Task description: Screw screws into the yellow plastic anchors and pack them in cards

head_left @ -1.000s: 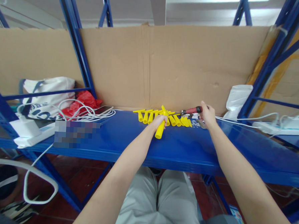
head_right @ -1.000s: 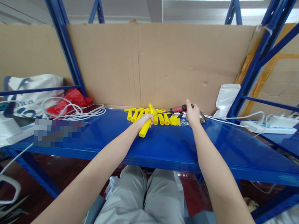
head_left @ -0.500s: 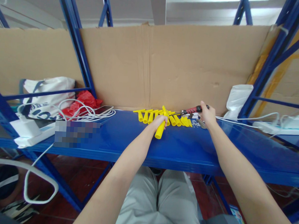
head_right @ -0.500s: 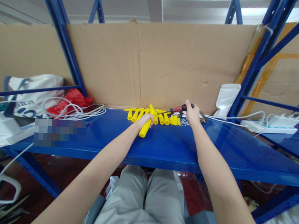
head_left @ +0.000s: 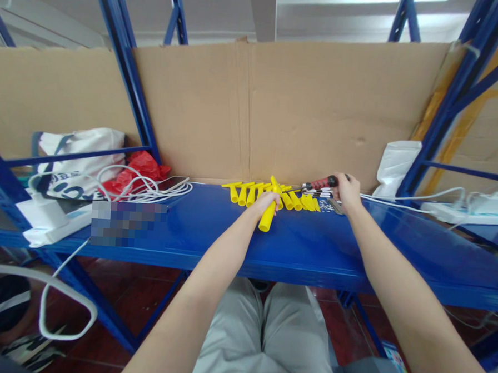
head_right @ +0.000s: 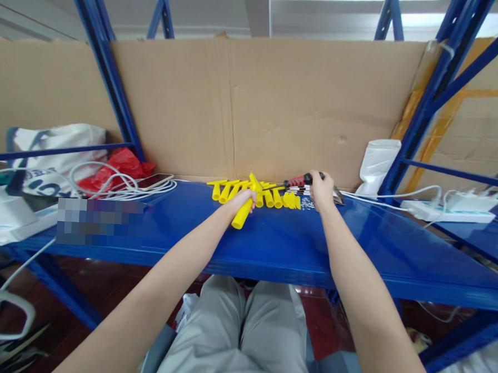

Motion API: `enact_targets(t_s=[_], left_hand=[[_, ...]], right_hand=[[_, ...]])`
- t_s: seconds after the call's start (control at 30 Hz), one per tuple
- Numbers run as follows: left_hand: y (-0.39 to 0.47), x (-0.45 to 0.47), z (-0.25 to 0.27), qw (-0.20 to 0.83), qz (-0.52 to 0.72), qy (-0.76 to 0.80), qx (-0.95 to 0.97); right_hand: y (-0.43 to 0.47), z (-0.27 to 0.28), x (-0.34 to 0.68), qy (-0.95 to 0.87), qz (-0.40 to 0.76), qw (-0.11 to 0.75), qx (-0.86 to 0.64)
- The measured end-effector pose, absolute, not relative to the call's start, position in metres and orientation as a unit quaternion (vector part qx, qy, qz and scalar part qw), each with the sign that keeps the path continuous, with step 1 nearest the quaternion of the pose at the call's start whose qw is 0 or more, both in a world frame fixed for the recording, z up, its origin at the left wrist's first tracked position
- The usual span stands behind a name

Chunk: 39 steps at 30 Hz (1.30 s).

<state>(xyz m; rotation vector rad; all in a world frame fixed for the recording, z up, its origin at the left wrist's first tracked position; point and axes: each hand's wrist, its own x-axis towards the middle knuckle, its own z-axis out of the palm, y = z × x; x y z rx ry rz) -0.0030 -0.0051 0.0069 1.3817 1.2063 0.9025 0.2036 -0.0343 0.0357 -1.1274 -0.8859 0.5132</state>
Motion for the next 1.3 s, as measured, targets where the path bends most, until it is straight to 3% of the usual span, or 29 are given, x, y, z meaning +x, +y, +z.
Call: enact_targets(t_s=[1.3], left_hand=[[-0.0088,-0.0028,0.0089,0.509,0.379,0.505,0.585]], right_hand=[[-0.0341,0.0358,0.203,-0.419,0.227,0.711,-0.517]])
